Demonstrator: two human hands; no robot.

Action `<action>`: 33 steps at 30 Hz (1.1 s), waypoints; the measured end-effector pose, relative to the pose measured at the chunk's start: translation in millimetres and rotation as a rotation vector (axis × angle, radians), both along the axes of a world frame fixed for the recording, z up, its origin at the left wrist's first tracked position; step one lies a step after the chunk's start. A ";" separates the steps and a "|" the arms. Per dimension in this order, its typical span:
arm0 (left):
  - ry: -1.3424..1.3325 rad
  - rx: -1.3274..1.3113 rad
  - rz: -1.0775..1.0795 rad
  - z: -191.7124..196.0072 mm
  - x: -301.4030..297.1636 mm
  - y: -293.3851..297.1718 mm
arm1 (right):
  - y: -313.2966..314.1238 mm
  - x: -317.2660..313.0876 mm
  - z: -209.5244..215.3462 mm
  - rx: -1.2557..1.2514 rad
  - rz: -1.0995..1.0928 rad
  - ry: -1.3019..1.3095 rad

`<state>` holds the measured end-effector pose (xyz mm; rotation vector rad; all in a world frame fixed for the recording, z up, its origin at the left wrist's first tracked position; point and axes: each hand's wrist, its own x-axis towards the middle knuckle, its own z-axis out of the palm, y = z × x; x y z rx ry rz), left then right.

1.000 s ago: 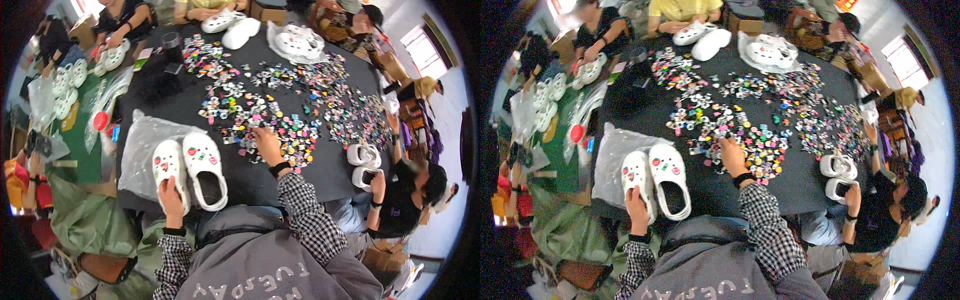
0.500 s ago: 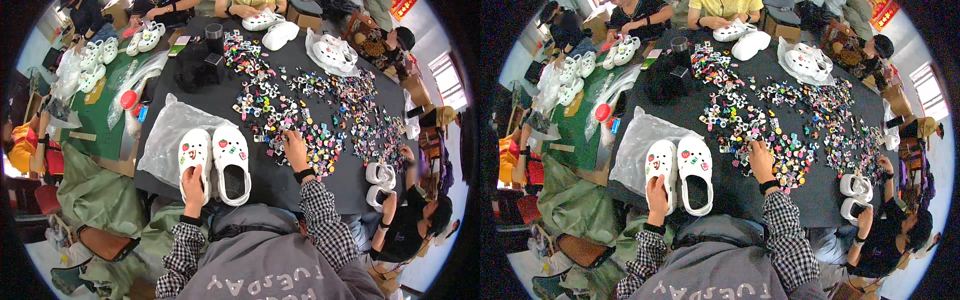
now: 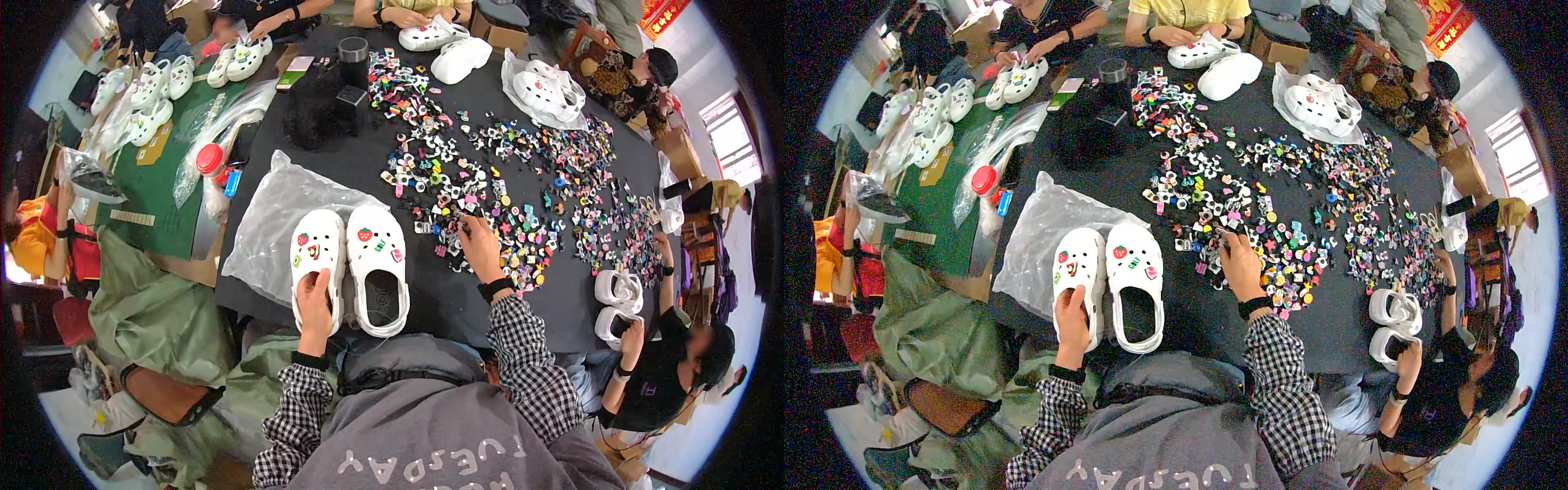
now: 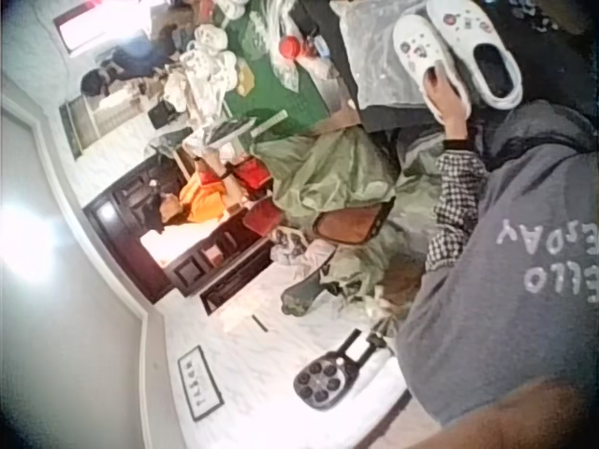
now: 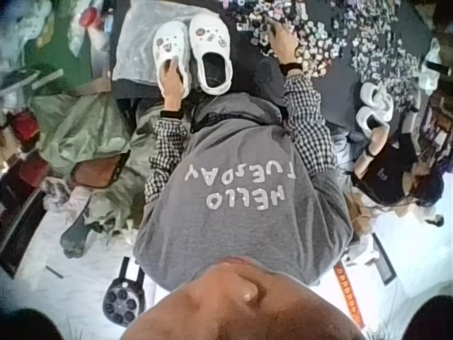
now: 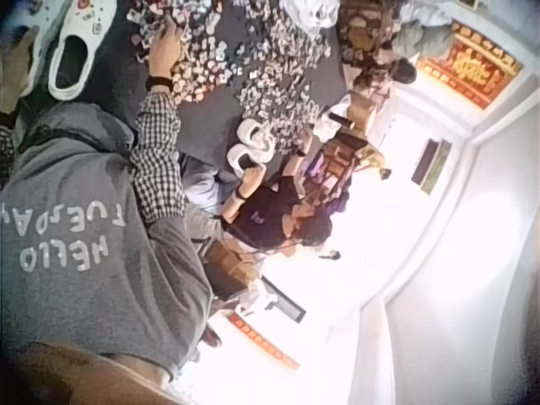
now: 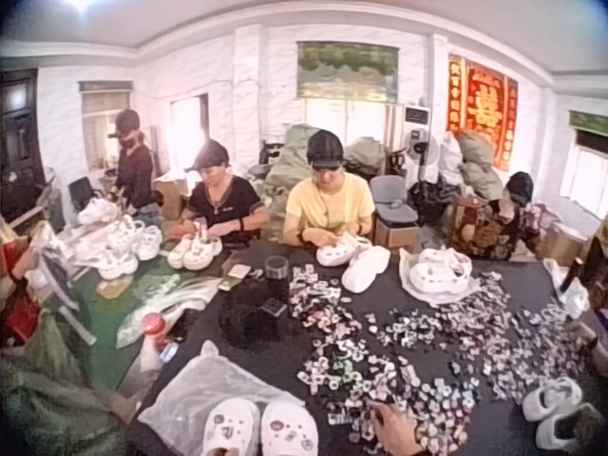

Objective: Applying decorative charms and accessories to white foam shoes at a manufacturing workstation.

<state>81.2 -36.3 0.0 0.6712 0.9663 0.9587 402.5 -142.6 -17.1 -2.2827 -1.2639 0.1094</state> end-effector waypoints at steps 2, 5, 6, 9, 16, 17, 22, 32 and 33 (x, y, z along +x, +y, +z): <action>0.016 0.005 -0.016 -0.9 -0.8 0.1 | -0.6 -0.6 1.8 -0.007 -0.005 0.016; 0.033 0.008 -0.045 -4.5 -6.4 1.0 | -0.6 -0.8 2.1 -0.032 -0.012 0.016; 0.037 0.005 -0.039 -6.4 -6.9 0.4 | 0.0 -1.1 1.5 -0.029 -0.011 0.002; 0.069 -0.008 -0.019 -2.6 -3.3 -0.9 | 0.0 -1.1 -1.1 -0.007 -0.003 -0.045; 0.129 0.020 -0.018 10.5 2.9 -1.4 | -1.0 4.6 -5.3 0.062 0.010 0.023; 0.153 0.012 -0.035 10.8 1.7 -1.2 | -0.5 3.6 -4.6 0.061 0.012 0.022; 0.132 -0.013 -0.061 1.6 -4.2 -0.1 | -2.7 2.1 -1.0 0.032 -0.033 0.099; 0.020 0.002 -0.019 7.0 -0.9 -2.2 | -10.4 9.7 -3.8 0.159 -0.025 0.238; 0.019 0.002 -0.022 4.0 -1.2 -2.0 | -10.6 9.2 -3.0 0.156 -0.020 0.238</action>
